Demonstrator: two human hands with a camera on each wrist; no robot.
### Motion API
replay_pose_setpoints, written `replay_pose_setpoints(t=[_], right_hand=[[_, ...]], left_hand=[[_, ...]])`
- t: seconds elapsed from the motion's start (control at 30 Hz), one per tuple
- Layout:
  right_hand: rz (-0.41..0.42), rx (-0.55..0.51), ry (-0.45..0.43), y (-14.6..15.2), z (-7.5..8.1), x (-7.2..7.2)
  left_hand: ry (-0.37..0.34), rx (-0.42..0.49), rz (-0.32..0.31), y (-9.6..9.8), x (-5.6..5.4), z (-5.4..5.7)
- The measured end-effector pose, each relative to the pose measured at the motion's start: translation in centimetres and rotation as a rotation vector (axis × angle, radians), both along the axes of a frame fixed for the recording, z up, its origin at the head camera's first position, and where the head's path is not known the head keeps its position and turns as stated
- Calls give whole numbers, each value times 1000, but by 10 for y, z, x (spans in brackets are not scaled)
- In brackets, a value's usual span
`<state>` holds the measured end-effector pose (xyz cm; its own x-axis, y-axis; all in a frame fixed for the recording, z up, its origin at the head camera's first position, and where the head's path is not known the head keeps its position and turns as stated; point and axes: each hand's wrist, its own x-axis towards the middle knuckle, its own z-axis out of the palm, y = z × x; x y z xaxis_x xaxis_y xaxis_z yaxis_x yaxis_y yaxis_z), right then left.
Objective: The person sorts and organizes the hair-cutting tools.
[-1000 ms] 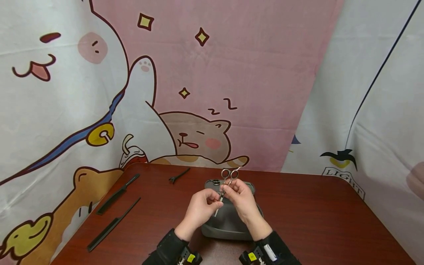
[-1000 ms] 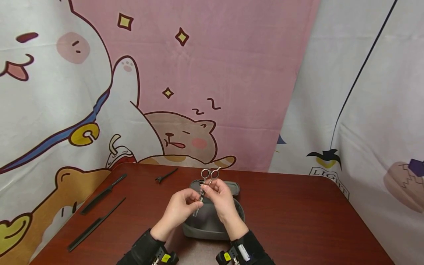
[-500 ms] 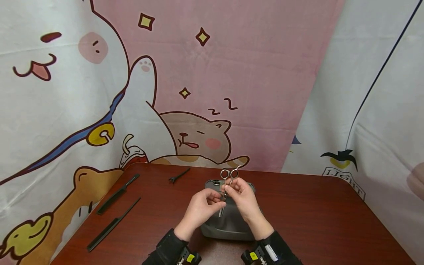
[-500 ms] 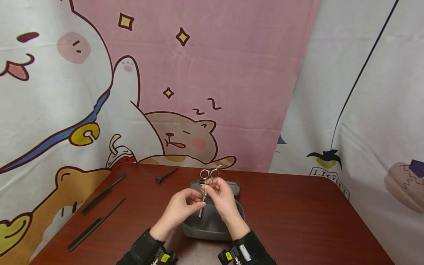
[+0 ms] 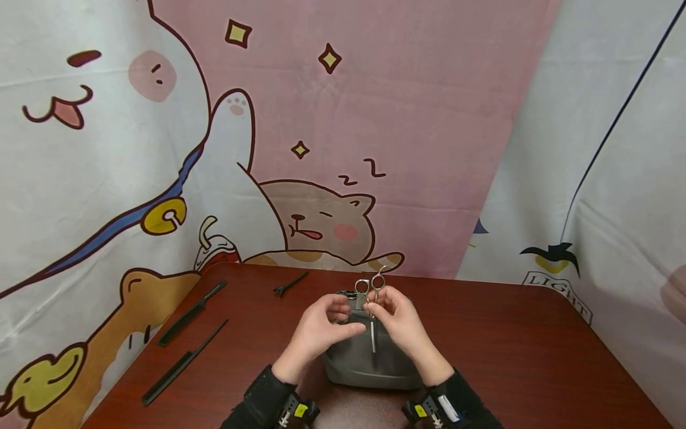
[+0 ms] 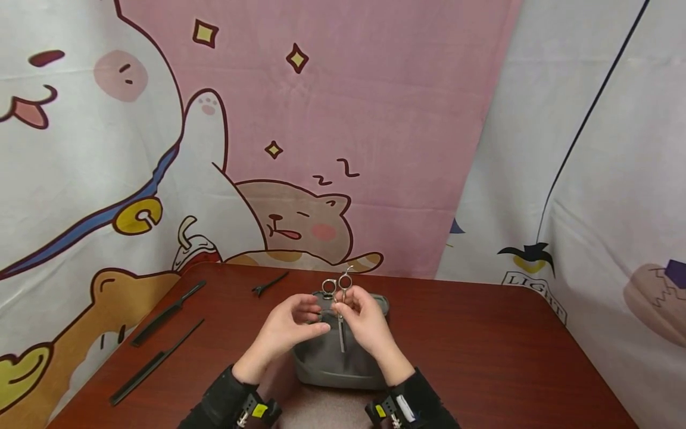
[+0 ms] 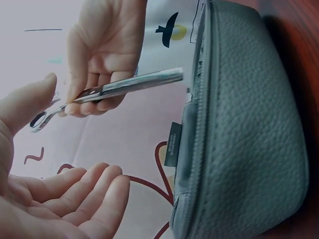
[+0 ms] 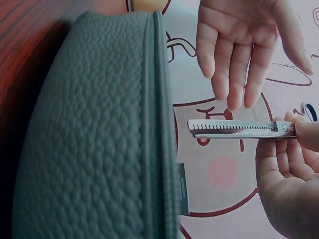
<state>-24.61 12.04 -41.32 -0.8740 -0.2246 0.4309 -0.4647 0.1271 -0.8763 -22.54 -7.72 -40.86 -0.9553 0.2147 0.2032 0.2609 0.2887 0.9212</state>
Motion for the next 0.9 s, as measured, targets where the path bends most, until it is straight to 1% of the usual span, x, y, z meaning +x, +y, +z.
replay_pose_setpoints(t=[0.1,0.27,0.37,0.5,0.6,0.7,0.8,0.9], right_hand=[[-10,74,3,3,1,2],[-9,182,24,6,1,5],[-4,216,64,7,0,6],[9,236,109,7,-3,6],[12,261,129,7,-5,6],[11,307,158,7,-7,6],[30,350,176,8,-7,7],[51,386,175,8,-5,8]], left_hand=[[8,4,5,-2,0,3],[36,-25,25,-5,0,7],[48,-33,33,-5,0,9],[73,-45,44,-5,2,12],[105,-67,58,-4,3,13],[146,-80,65,-3,4,14],[190,-98,72,-1,4,14],[234,-121,81,1,6,14]])
